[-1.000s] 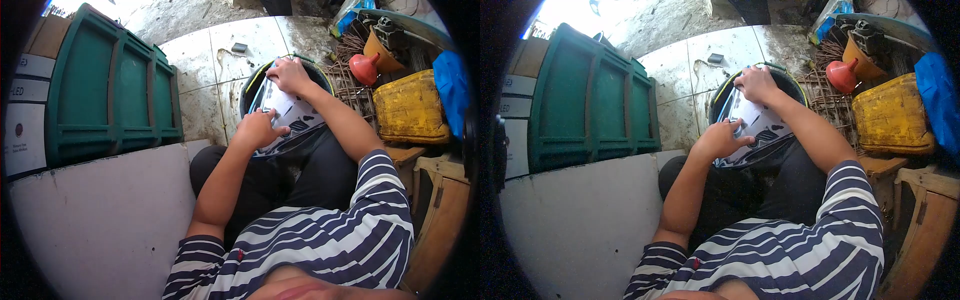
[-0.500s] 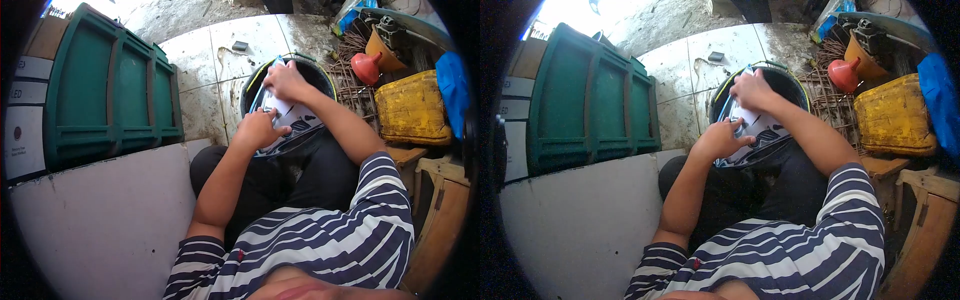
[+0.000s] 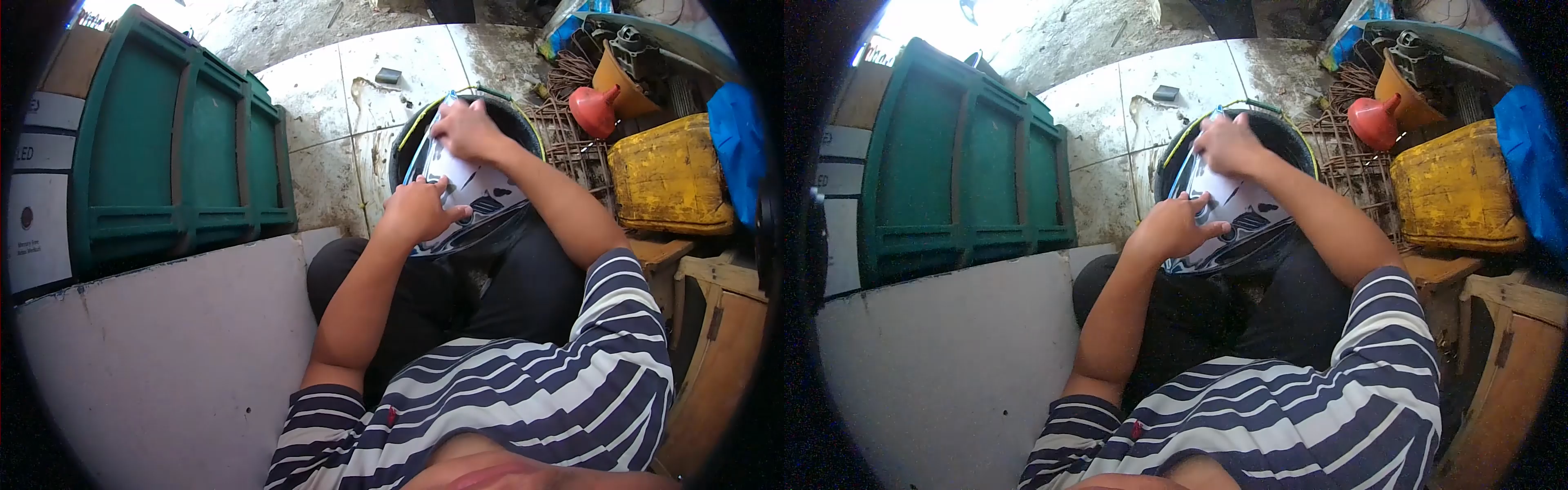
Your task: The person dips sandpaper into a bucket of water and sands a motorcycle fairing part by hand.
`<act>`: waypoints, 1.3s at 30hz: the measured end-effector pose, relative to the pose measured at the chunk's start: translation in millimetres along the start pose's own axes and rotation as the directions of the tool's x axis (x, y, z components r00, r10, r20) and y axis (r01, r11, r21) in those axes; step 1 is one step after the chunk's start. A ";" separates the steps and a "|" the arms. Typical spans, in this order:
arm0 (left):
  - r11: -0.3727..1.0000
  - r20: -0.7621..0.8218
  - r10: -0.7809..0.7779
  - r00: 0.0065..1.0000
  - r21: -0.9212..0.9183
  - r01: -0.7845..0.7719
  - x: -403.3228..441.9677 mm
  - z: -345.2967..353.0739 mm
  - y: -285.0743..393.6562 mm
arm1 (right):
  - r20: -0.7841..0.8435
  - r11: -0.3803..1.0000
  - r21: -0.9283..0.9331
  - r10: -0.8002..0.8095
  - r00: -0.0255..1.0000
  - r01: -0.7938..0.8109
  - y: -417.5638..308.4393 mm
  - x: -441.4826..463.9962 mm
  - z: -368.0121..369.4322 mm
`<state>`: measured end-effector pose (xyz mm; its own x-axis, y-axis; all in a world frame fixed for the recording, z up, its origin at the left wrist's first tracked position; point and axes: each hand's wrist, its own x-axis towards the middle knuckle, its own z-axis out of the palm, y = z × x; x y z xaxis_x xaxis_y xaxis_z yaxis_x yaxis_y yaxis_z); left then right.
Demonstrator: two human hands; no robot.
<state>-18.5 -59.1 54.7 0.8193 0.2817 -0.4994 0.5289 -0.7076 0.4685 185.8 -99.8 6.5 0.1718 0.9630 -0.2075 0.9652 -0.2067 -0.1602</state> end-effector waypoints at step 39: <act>0.999 -0.001 0.000 1.000 0.040 0.000 -1.1 1.7 -0.7 | -0.092 1.000 0.015 0.001 0.996 0.000 12.9 6.6 -0.8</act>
<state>-20.1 -60.0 53.7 0.8195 0.2824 -0.4987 0.5197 -0.7329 0.4390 199.5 -96.0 3.9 0.1904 0.9745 -0.1186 0.9621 -0.2092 -0.1747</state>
